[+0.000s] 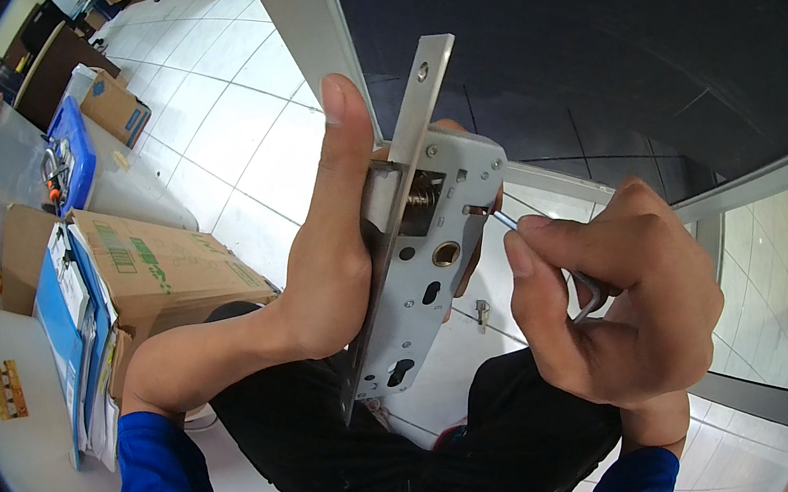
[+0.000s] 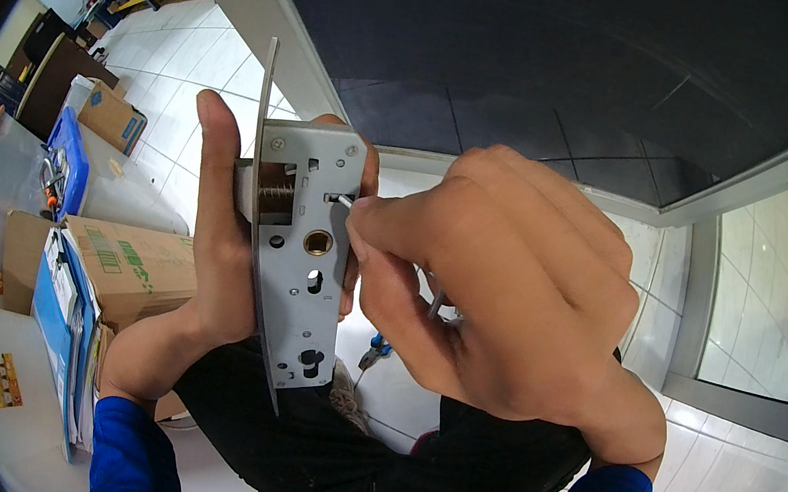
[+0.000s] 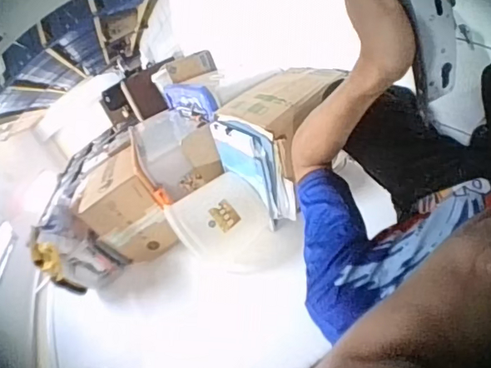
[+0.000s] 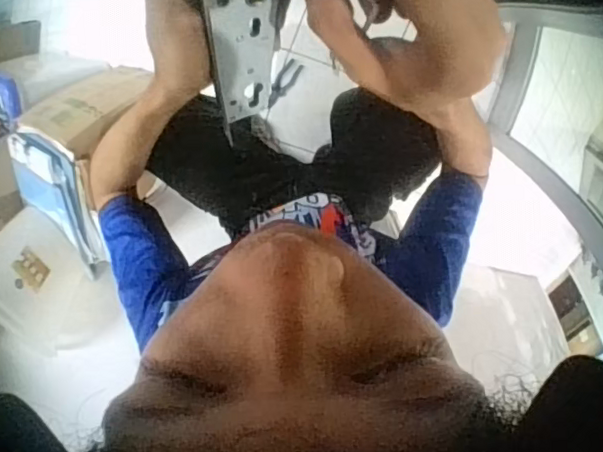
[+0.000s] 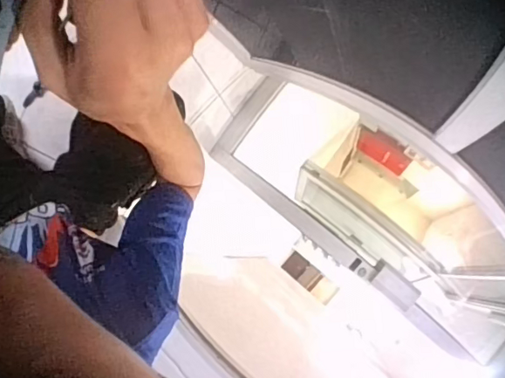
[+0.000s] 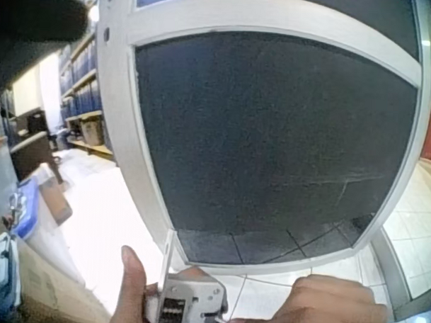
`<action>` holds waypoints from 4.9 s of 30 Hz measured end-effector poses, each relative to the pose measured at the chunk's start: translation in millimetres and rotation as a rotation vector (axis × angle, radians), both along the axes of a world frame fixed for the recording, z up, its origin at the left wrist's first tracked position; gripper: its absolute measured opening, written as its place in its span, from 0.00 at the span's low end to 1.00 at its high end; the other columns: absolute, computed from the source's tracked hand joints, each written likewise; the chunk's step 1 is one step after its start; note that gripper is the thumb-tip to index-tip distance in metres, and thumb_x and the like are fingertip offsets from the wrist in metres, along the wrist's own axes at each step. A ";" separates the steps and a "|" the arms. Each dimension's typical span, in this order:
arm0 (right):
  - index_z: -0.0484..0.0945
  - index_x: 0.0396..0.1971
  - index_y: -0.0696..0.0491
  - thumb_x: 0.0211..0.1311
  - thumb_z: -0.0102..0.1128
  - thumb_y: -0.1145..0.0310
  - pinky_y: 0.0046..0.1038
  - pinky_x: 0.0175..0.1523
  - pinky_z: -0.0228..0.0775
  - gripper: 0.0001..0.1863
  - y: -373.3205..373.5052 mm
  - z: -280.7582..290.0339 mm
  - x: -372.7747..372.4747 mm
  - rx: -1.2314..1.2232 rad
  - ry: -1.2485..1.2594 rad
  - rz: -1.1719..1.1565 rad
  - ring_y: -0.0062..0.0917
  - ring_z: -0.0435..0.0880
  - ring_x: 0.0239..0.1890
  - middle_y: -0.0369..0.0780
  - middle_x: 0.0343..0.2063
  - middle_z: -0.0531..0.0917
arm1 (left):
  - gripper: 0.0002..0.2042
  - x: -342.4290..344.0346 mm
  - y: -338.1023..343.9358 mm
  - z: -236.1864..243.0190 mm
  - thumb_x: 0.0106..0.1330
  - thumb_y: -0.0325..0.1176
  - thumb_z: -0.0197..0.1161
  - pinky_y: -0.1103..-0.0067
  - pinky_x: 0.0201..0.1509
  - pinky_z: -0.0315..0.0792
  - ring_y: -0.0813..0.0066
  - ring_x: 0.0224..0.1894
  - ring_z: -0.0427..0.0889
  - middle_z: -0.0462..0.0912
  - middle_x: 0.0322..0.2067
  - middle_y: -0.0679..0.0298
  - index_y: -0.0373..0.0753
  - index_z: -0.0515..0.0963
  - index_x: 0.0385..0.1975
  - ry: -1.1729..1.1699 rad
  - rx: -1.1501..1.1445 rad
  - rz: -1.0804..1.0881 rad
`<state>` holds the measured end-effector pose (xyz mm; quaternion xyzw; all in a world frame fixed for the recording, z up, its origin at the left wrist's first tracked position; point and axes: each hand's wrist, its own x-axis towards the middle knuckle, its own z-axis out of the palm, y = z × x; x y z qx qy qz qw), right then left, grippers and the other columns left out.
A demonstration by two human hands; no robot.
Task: The person holds a door lock assembly, uses pliers to adjust a component on it, and kemudian uses an allen key to turn a screw inside the mechanism.
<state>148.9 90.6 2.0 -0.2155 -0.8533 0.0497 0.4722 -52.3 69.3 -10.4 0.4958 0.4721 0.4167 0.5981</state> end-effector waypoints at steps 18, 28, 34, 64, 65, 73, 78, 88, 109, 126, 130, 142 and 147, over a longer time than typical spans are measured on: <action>0.83 0.28 0.58 0.46 0.73 0.80 0.23 0.22 0.60 0.08 -0.9 -4.3 -6.0 0.003 -0.002 -0.011 0.21 0.73 0.16 0.39 0.20 0.83 | 0.47 -3.4 -2.7 5.0 0.74 0.73 0.16 0.79 0.46 0.80 0.76 0.38 0.86 0.84 0.35 0.62 0.39 0.79 0.48 0.093 0.055 -0.074; 0.83 0.27 0.58 0.44 0.72 0.81 0.22 0.21 0.58 0.09 -1.8 0.8 -3.5 -0.088 -0.059 -0.057 0.21 0.72 0.16 0.36 0.17 0.79 | 0.52 -2.6 -0.5 -3.8 0.66 0.81 0.13 0.81 0.31 0.80 0.75 0.28 0.86 0.84 0.30 0.61 0.40 0.77 0.46 0.027 0.032 -0.005; 0.84 0.27 0.58 0.43 0.72 0.81 0.21 0.21 0.57 0.08 4.6 -5.3 -3.5 -0.033 -0.007 -0.010 0.20 0.72 0.16 0.36 0.17 0.79 | 0.54 1.5 0.1 -3.8 0.63 0.83 0.12 0.81 0.22 0.77 0.73 0.19 0.83 0.83 0.24 0.61 0.39 0.77 0.44 0.001 0.017 0.060; 0.83 0.26 0.57 0.51 0.74 0.80 0.21 0.21 0.60 0.06 -2.7 -6.0 -10.5 -0.166 0.002 -0.059 0.18 0.75 0.16 0.36 0.17 0.79 | 0.54 -1.0 -3.3 -18.6 0.59 0.86 0.15 0.75 0.46 0.72 0.75 0.43 0.78 0.75 0.39 0.63 0.38 0.72 0.47 0.291 0.365 0.017; 0.84 0.27 0.57 0.51 0.74 0.80 0.21 0.22 0.60 0.06 -3.0 -5.0 -10.5 -0.165 -0.011 -0.060 0.18 0.75 0.16 0.36 0.17 0.79 | 0.54 4.9 -5.3 -20.0 0.59 0.87 0.15 0.75 0.46 0.72 0.76 0.42 0.78 0.76 0.39 0.63 0.39 0.72 0.47 0.221 0.354 0.076; 0.86 0.32 0.58 0.51 0.76 0.79 0.22 0.24 0.64 0.08 -1.2 -8.0 -11.4 -0.064 0.002 -0.047 0.21 0.79 0.19 0.38 0.21 0.84 | 0.53 -0.8 -2.2 -15.5 0.60 0.85 0.14 0.79 0.44 0.72 0.79 0.37 0.79 0.77 0.33 0.67 0.40 0.73 0.46 0.145 0.263 0.029; 0.86 0.35 0.58 0.50 0.79 0.78 0.23 0.27 0.72 0.12 -1.3 -7.7 -11.1 -0.075 0.014 -0.012 0.25 0.85 0.25 0.39 0.28 0.88 | 0.50 0.6 -0.1 -9.9 0.66 0.82 0.16 0.81 0.42 0.74 0.79 0.36 0.81 0.80 0.32 0.67 0.41 0.76 0.43 -0.123 0.089 0.096; 0.87 0.37 0.58 0.51 0.76 0.81 0.26 0.31 0.78 0.12 6.1 -11.9 -9.9 -0.039 0.000 0.019 0.29 0.90 0.30 0.41 0.31 0.90 | 0.50 -10.6 4.7 -3.5 0.70 0.78 0.24 0.78 0.27 0.81 0.71 0.23 0.84 0.84 0.27 0.57 0.34 0.78 0.54 -0.076 -0.053 -0.014; 0.84 0.28 0.57 0.50 0.73 0.83 0.24 0.23 0.63 0.07 2.6 -7.2 -11.1 -0.055 -0.057 -0.157 0.23 0.77 0.20 0.38 0.21 0.82 | 0.42 -13.3 -4.7 -11.8 0.70 0.64 0.33 0.74 0.36 0.79 0.67 0.31 0.82 0.83 0.36 0.51 0.28 0.71 0.61 -0.103 0.008 0.017; 0.85 0.29 0.58 0.59 0.69 0.77 0.22 0.24 0.57 0.02 14.2 -12.4 -6.5 -0.243 0.013 -0.032 0.18 0.72 0.20 0.36 0.24 0.83 | 0.38 -9.3 -3.5 -0.8 0.78 0.62 0.28 0.79 0.33 0.71 0.79 0.27 0.75 0.78 0.29 0.62 0.31 0.75 0.56 -0.154 0.120 -0.066; 0.84 0.29 0.58 0.57 0.69 0.78 0.22 0.24 0.58 0.02 11.1 -11.2 -7.1 -0.231 0.005 -0.066 0.18 0.71 0.19 0.36 0.23 0.82 | 0.37 -2.4 -4.2 -1.1 0.79 0.62 0.30 0.81 0.34 0.69 0.80 0.28 0.75 0.77 0.29 0.64 0.32 0.76 0.56 -0.086 0.147 -0.021; 0.84 0.29 0.56 0.47 0.70 0.83 0.25 0.23 0.59 0.08 -2.1 -6.8 -9.0 0.055 -0.136 -0.222 0.23 0.72 0.18 0.36 0.19 0.78 | 0.39 -2.4 -3.1 -6.2 0.78 0.68 0.31 0.82 0.37 0.68 0.83 0.32 0.75 0.77 0.31 0.65 0.37 0.78 0.58 -0.102 0.137 -0.064; 0.82 0.28 0.58 0.44 0.69 0.86 0.26 0.23 0.63 0.10 -1.9 -7.1 -10.4 0.151 -0.148 -0.220 0.27 0.75 0.19 0.38 0.20 0.78 | 0.39 -3.7 -1.7 -11.1 0.78 0.68 0.31 0.80 0.39 0.66 0.80 0.33 0.73 0.77 0.32 0.64 0.37 0.78 0.58 -0.038 0.200 -0.069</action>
